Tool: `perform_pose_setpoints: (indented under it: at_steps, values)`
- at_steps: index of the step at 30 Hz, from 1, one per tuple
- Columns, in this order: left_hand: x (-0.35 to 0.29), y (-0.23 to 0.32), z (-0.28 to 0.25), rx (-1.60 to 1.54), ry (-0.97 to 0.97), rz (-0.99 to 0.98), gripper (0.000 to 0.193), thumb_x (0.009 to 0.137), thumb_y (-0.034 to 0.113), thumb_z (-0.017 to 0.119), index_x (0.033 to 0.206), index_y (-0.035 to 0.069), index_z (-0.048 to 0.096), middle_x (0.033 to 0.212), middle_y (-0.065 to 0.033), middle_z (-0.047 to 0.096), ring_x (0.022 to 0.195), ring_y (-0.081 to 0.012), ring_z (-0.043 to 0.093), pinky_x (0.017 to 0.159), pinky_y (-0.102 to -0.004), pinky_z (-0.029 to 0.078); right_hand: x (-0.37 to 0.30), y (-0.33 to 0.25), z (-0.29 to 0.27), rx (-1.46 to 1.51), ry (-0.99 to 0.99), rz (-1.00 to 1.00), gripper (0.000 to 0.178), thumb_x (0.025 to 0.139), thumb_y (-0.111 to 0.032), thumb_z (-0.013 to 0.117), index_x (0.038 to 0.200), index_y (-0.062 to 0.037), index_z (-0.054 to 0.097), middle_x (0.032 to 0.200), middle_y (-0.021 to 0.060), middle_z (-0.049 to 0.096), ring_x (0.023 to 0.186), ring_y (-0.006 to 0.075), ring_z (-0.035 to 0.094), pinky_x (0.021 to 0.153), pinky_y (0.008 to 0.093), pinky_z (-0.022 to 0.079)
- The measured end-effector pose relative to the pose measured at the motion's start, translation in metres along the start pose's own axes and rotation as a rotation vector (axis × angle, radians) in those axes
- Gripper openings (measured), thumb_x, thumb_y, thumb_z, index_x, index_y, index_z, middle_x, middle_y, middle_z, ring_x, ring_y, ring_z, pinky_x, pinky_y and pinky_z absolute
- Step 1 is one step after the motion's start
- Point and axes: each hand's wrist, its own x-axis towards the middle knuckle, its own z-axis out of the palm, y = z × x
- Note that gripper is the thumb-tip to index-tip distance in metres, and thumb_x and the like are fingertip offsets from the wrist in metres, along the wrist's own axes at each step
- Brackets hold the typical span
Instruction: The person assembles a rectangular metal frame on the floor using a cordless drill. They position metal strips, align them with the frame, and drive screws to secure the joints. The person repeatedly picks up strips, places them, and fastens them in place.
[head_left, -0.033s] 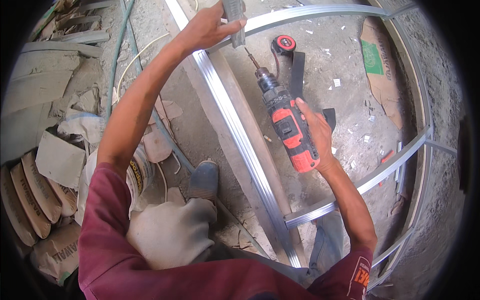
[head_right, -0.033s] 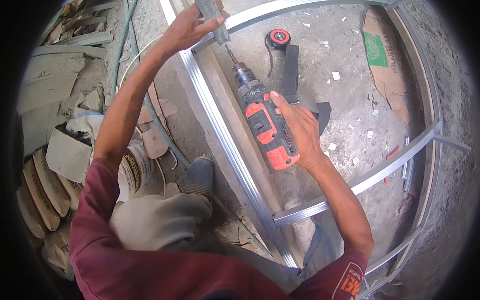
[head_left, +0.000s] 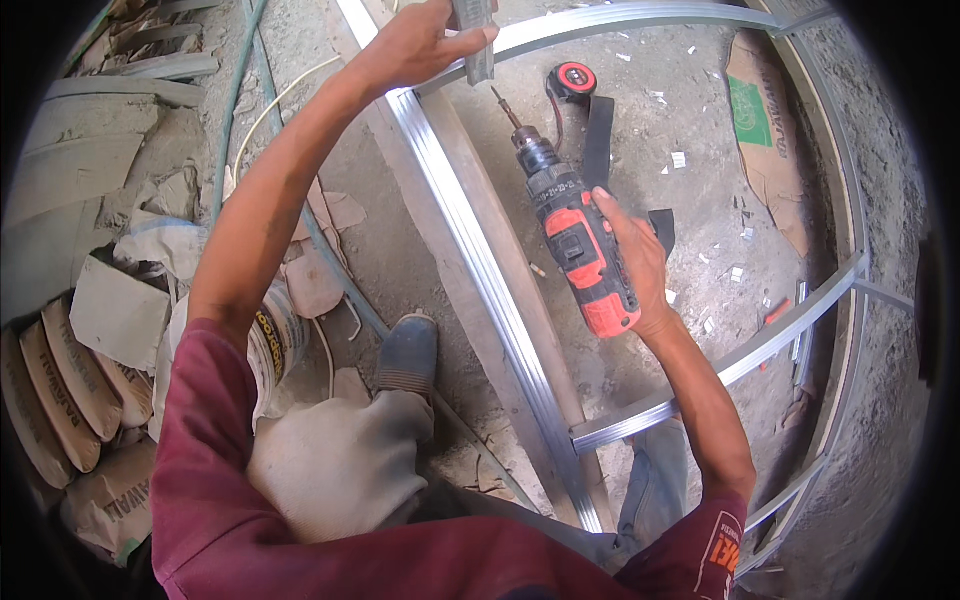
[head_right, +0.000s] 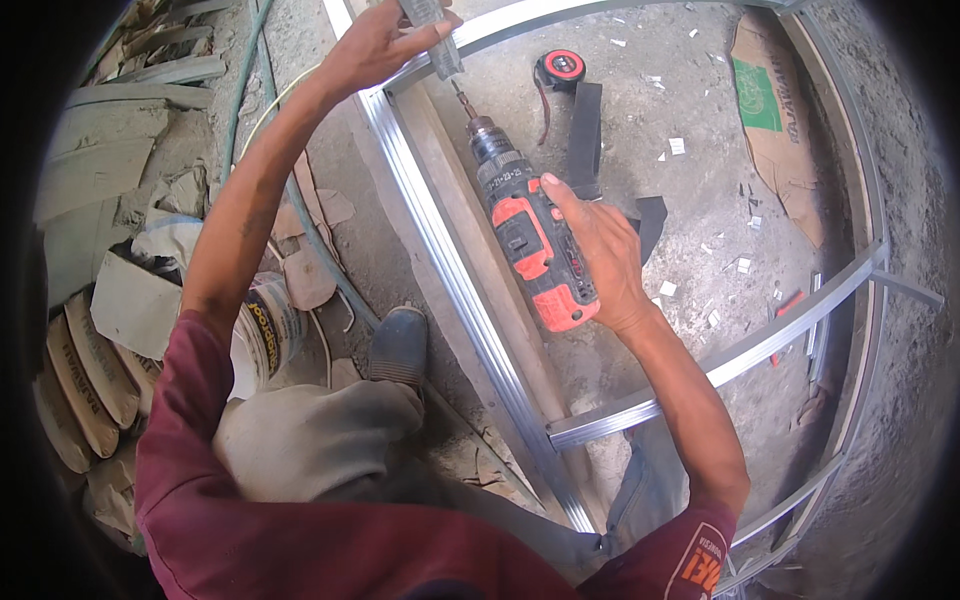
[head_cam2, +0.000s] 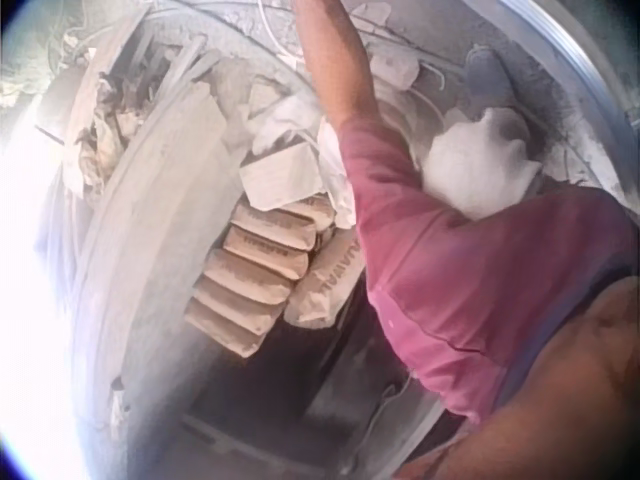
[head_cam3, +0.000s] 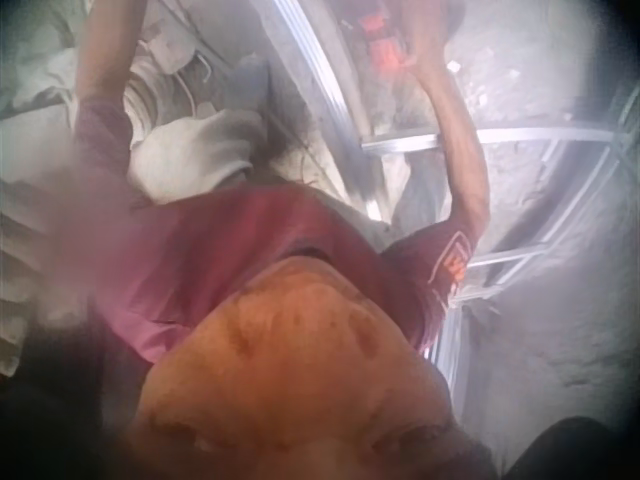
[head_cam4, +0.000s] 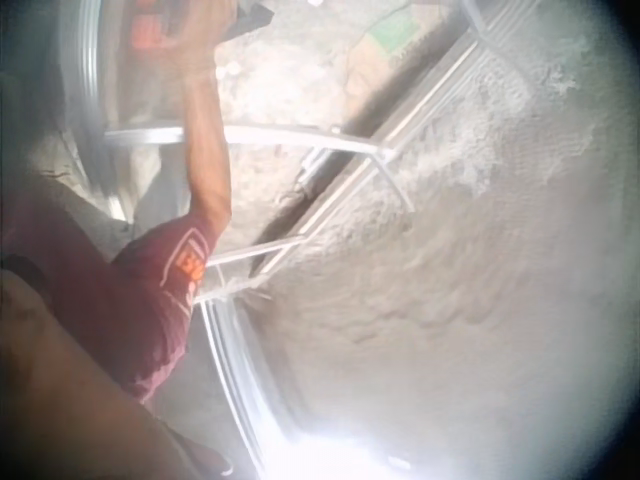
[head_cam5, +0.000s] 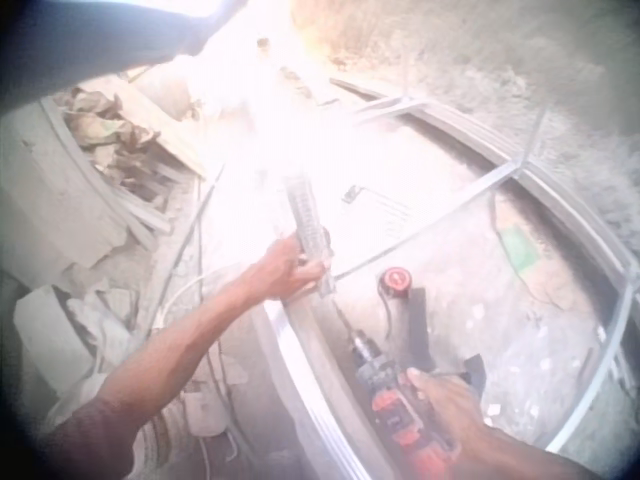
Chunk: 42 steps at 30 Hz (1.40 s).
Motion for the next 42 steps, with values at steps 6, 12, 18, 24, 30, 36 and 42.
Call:
perform_pose_setpoints:
  at_steps: [6, 12, 18, 24, 30, 36, 42]
  values:
    - [0.0, 0.008, -0.003, -0.244, 0.044, -0.004, 0.05, 0.098, 0.032, 0.066, 0.132, -0.002, 0.054, 0.12, -0.0206, 0.067, 0.112, -0.0326, 0.065, 0.097, -0.0426, 0.051, 0.006, 0.015, 0.023, -0.051, 0.039, -0.014, 0.084, 0.076, -0.019, 0.079, 0.152, -0.0111, 0.046, 0.105, 0.0124, 0.072, 0.089, 0.029, 0.068, 0.083, 0.0375, 0.048]
    - [0.006, 0.017, -0.011, -0.281, 0.137, 0.134, 0.032, 0.1, 0.025, 0.06, 0.12, 0.0, 0.058, 0.104, -0.0116, 0.065, 0.096, -0.0225, 0.062, 0.085, -0.0367, 0.05, 0.01, 0.014, 0.027, -0.021, 0.027, 0.02, 0.087, 0.074, -0.024, 0.081, 0.153, -0.0139, 0.046, 0.107, 0.0101, 0.072, 0.09, 0.0269, 0.068, 0.084, 0.0357, 0.047]
    - [0.011, 0.019, -0.007, -0.946, 0.513, -0.146, 0.024, 0.104, 0.026, 0.053, 0.114, 0.005, 0.061, 0.085, -0.005, 0.061, 0.079, -0.0172, 0.063, 0.073, -0.0352, 0.055, 0.0, 0.007, 0.016, -0.036, 0.038, 0.026, 0.086, 0.074, -0.024, 0.08, 0.152, -0.0109, 0.046, 0.112, 0.0104, 0.072, 0.093, 0.0261, 0.068, 0.086, 0.0363, 0.047]
    - [0.025, 0.011, 0.001, -1.522, 0.437, -0.159, 0.035, 0.107, 0.025, 0.048, 0.13, 0.0, 0.054, 0.099, -0.0098, 0.063, 0.08, -0.0224, 0.063, 0.075, -0.038, 0.056, -0.009, 0.001, 0.015, -0.016, 0.059, 0.045, 0.085, 0.075, -0.023, 0.08, 0.151, -0.0059, 0.046, 0.12, 0.0136, 0.07, 0.095, 0.0267, 0.068, 0.088, 0.0377, 0.047]
    - [0.019, 0.022, 0.014, -0.966, 0.285, -0.163, 0.055, 0.1, 0.018, 0.061, 0.141, -0.006, 0.033, 0.119, -0.0199, 0.062, 0.106, -0.0266, 0.067, 0.088, -0.0405, 0.058, -0.009, 0.005, 0.018, -0.025, 0.091, 0.012, 0.083, 0.076, -0.02, 0.078, 0.151, -0.0055, 0.047, 0.121, 0.0123, 0.07, 0.097, 0.0266, 0.069, 0.088, 0.0372, 0.048]
    - [0.01, 0.015, 0.015, -0.467, 0.279, -0.123, 0.062, 0.101, 0.019, 0.06, 0.145, -0.009, 0.027, 0.12, -0.0214, 0.062, 0.101, -0.0247, 0.066, 0.084, -0.0351, 0.056, 0.005, 0.012, 0.021, -0.044, 0.057, -0.022, 0.083, 0.075, -0.018, 0.079, 0.152, -0.0101, 0.046, 0.115, 0.0084, 0.072, 0.09, 0.0255, 0.066, 0.082, 0.0358, 0.046]
    - [0.0, 0.014, 0.015, -0.406, 0.314, -0.113, 0.065, 0.101, 0.019, 0.059, 0.149, -0.007, 0.024, 0.116, -0.0208, 0.063, 0.099, -0.025, 0.065, 0.082, -0.036, 0.055, 0.009, 0.02, 0.025, -0.055, 0.055, -0.035, 0.082, 0.076, -0.02, 0.077, 0.152, -0.0138, 0.047, 0.111, 0.0062, 0.072, 0.086, 0.0242, 0.065, 0.079, 0.0344, 0.044]
